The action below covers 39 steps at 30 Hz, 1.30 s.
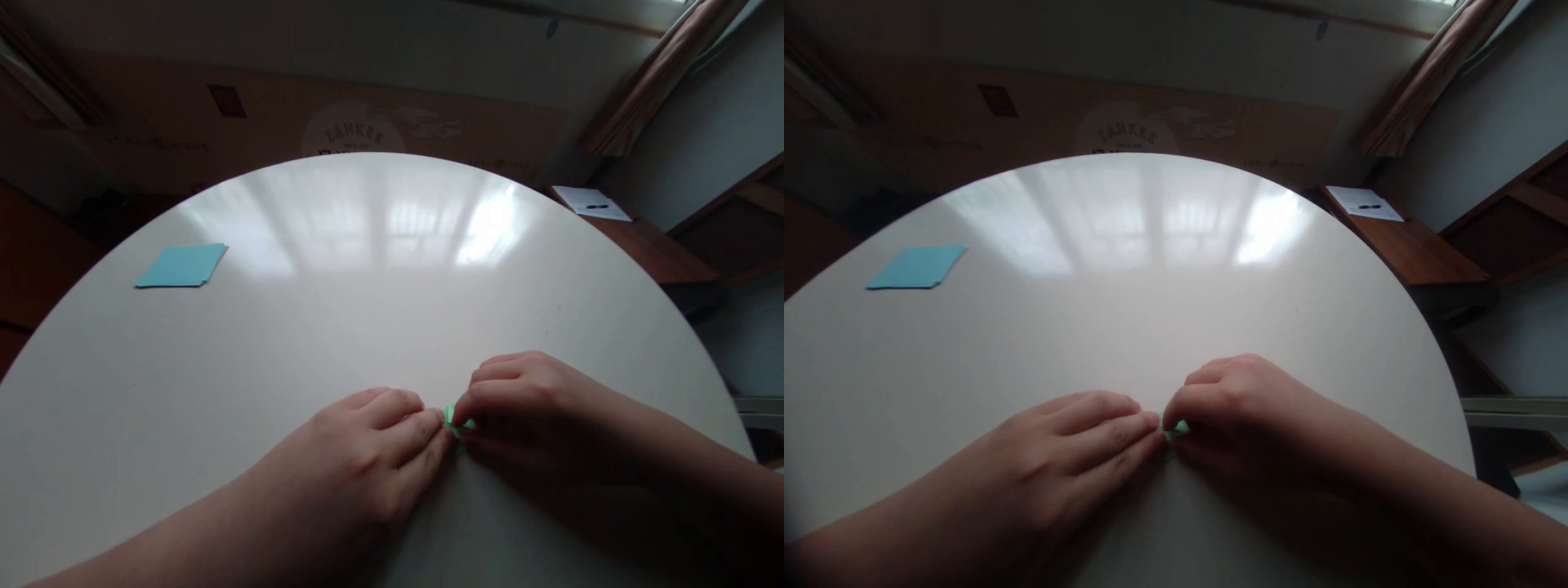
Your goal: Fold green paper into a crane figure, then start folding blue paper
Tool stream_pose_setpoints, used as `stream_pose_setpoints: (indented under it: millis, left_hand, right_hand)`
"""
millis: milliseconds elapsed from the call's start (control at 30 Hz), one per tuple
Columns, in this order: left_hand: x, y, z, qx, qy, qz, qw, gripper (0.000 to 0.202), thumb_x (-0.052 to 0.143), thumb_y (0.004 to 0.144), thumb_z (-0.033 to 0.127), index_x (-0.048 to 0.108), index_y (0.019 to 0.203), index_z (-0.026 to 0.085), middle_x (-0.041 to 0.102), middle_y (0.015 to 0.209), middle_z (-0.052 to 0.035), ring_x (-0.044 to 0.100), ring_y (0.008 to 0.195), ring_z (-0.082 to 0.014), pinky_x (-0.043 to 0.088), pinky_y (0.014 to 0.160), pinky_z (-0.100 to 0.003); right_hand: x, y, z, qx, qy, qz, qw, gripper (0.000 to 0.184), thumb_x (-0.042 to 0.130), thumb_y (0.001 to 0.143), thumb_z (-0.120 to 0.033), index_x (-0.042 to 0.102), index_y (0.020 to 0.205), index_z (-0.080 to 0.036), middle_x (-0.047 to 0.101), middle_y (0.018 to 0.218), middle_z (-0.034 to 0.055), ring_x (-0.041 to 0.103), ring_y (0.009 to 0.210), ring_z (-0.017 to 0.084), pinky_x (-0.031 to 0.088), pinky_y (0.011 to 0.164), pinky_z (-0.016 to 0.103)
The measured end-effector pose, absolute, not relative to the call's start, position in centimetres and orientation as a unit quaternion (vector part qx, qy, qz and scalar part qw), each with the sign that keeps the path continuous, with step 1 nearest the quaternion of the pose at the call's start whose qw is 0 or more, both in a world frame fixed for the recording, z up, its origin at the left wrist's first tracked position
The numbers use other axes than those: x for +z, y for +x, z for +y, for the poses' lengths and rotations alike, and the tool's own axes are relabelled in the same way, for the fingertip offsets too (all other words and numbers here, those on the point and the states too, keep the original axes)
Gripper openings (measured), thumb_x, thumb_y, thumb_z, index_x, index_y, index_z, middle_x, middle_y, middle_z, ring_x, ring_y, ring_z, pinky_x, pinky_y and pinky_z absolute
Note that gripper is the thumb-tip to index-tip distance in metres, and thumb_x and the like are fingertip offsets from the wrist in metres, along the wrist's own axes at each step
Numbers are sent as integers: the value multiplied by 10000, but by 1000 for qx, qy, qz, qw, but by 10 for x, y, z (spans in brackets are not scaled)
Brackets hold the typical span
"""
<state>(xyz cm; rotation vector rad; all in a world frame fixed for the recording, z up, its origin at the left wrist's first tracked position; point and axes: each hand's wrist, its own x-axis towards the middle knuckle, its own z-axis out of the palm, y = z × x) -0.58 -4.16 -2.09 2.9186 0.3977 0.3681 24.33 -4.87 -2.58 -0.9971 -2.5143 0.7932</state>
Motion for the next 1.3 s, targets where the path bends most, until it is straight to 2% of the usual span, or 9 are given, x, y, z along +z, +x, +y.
stream_pose_setpoints:
  millis: [233,600,1300]
  left_hand:
    - [-20,-5,-42,125,979,130,90,301,396,1011,125,653,1164,103,709,1079,-123,626,1017,-235,544,897,-371]
    - [-20,-5,-42,126,977,135,103,300,445,986,124,638,1215,142,703,1089,-120,626,1041,-237,541,916,-362]
    - [-20,-5,-42,140,971,144,131,330,440,982,118,634,1243,175,711,1093,-104,643,1006,-214,557,912,-332]
  right_hand:
    - [-23,240,-51,271,-369,-876,155,94,639,854,-138,705,801,-179,648,708,17,572,638,124,373,578,224]
    - [-21,239,-51,263,-365,-882,142,156,619,848,-133,628,696,-168,592,666,6,514,615,112,345,567,226]
    - [-22,239,-51,273,-374,-874,149,163,645,851,-143,637,691,-173,579,656,-4,514,603,105,355,569,216]
